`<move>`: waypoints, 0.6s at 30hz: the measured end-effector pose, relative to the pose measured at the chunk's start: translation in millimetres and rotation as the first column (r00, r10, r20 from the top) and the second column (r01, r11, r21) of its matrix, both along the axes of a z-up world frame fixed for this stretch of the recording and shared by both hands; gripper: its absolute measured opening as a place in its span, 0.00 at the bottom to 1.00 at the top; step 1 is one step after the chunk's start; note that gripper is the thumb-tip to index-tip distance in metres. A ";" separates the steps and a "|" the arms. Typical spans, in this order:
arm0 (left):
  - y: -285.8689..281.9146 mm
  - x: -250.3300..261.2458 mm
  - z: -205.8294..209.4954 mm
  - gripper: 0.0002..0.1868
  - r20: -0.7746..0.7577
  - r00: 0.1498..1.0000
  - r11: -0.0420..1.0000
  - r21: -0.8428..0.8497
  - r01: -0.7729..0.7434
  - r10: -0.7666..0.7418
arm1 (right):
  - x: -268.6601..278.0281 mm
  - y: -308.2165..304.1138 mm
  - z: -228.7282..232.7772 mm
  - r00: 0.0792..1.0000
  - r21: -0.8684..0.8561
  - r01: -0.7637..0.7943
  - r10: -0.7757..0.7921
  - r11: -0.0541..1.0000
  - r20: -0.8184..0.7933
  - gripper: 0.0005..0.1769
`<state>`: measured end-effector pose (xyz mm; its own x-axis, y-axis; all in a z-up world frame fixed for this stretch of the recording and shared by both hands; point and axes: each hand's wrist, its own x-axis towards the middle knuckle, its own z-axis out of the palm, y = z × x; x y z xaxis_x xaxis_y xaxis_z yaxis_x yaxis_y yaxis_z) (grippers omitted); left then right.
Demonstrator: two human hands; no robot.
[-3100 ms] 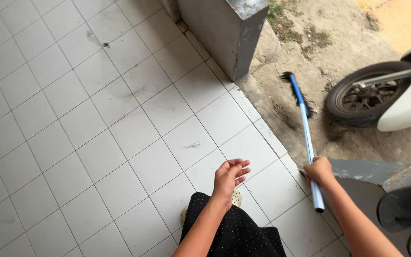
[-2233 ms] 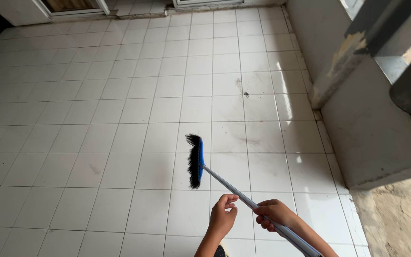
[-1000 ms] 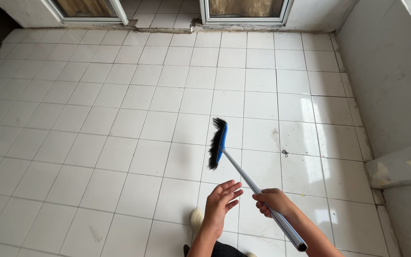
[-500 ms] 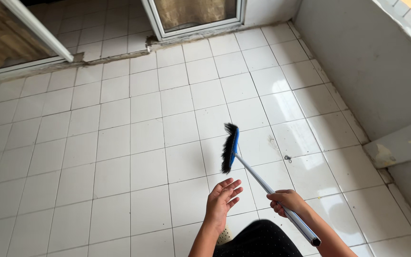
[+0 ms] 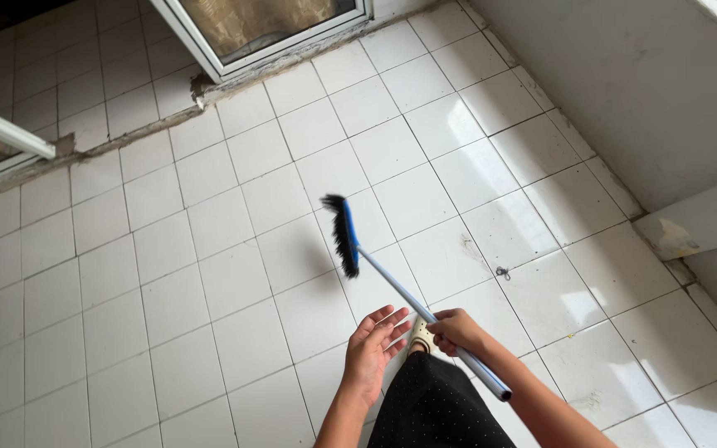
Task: The person sweeps a tiled floor and a concrete area using a broom, picks up and shakes a rug by hand, and rearranges sandals on the ground.
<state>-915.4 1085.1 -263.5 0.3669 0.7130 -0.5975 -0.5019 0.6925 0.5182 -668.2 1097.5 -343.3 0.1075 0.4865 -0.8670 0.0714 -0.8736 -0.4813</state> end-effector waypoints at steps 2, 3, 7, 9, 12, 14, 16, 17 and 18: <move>35.5 4.2 2.4 0.18 -0.026 0.998 0.999 0.003 0.049 -0.048 | 12.8 21.9 -36.2 1.000 0.016 -0.005 0.005 1.000 -0.029 0.24; 53.5 6.4 4.5 0.18 -0.040 0.996 0.997 0.004 0.074 -0.074 | 22.3 32.6 -51.9 1.000 0.015 0.016 -0.016 1.000 -0.016 0.24; 127.6 26.8 13.8 0.19 -0.065 0.984 0.986 0.031 0.167 -0.164 | 91.1 45.6 -83.0 0.985 0.003 0.159 -0.159 0.987 0.069 0.24; 157.4 46.9 16.1 0.19 -0.048 0.979 0.980 0.020 0.199 -0.198 | 141.6 39.7 -80.6 0.942 -0.049 0.332 -0.327 0.942 0.081 0.24; 192.0 76.5 18.5 0.18 0.002 0.968 0.966 0.076 0.249 -0.250 | 213.7 3.2 -48.6 0.861 -0.150 0.460 -0.481 0.875 -0.164 0.14; 204.3 94.0 23.4 0.18 0.028 0.955 0.955 0.054 0.292 -0.294 | 240.2 -39.9 -12.2 0.825 -0.176 0.556 -0.565 0.812 0.003 0.16; 217.8 111.1 27.1 0.18 0.041 0.938 0.938 0.055 0.343 -0.345 | 260.8 -72.2 22.7 0.788 -0.227 0.612 -0.610 0.758 0.087 0.19; 223.6 119.6 28.5 0.18 0.040 0.926 0.926 0.064 0.372 -0.375 | 267.4 -80.6 33.5 0.759 -0.225 0.650 -0.630 0.725 0.165 0.18; 231.3 127.2 30.0 0.18 0.038 0.913 0.912 0.073 0.404 -0.407 | 270.5 -85.3 41.1 0.724 -0.221 0.690 -0.647 0.690 0.240 0.17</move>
